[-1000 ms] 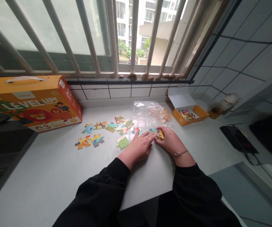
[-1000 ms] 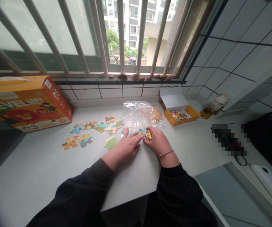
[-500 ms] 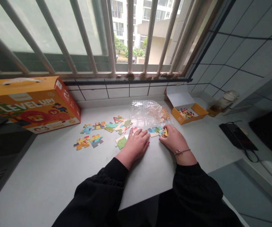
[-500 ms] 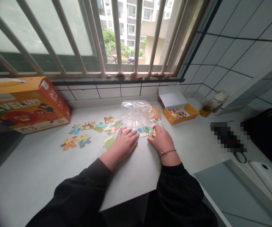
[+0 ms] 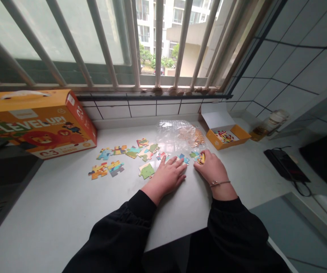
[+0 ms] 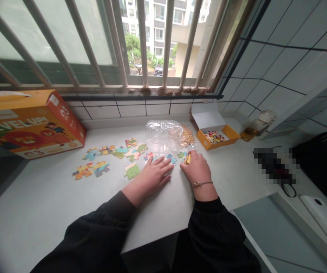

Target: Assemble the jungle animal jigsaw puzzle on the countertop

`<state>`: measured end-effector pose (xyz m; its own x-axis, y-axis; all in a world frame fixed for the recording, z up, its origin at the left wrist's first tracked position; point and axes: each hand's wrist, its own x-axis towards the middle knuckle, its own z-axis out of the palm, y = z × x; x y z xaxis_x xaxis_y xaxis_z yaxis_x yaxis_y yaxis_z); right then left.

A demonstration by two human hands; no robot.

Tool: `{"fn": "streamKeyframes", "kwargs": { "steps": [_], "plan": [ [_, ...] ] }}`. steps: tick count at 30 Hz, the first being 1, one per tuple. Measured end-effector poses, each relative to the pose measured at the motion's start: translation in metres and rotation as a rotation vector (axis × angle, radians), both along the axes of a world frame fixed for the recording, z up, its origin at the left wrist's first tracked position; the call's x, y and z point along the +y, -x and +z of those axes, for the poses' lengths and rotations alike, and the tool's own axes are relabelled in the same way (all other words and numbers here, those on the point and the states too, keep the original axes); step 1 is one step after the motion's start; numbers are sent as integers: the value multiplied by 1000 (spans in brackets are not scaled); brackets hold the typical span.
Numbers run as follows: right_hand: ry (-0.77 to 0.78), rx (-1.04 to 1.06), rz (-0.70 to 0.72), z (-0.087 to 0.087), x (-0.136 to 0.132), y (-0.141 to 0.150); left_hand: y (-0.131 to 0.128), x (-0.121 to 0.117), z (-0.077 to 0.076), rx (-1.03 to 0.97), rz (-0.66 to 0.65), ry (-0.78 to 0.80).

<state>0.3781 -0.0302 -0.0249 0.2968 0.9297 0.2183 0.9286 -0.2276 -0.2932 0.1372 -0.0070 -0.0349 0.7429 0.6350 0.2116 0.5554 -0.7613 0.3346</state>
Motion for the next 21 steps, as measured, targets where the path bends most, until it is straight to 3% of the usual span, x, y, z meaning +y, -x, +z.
{"fn": "streamKeyframes", "kwargs": {
  "steps": [3,6,12,16,21],
  "plan": [
    [-111,39,74,0,1,4,-1,1,3,75,141,-19],
    [-204,111,269,-1,2,15,0,1,7,130,234,-56],
    [-192,258,639,-7,4,44,18,2,11,21,412,-62],
    [-142,349,759,-9,3,46,32,6,12,-77,364,9],
    [-148,375,686,-4,-1,41,36,4,15,-138,198,66]
  ]
}}
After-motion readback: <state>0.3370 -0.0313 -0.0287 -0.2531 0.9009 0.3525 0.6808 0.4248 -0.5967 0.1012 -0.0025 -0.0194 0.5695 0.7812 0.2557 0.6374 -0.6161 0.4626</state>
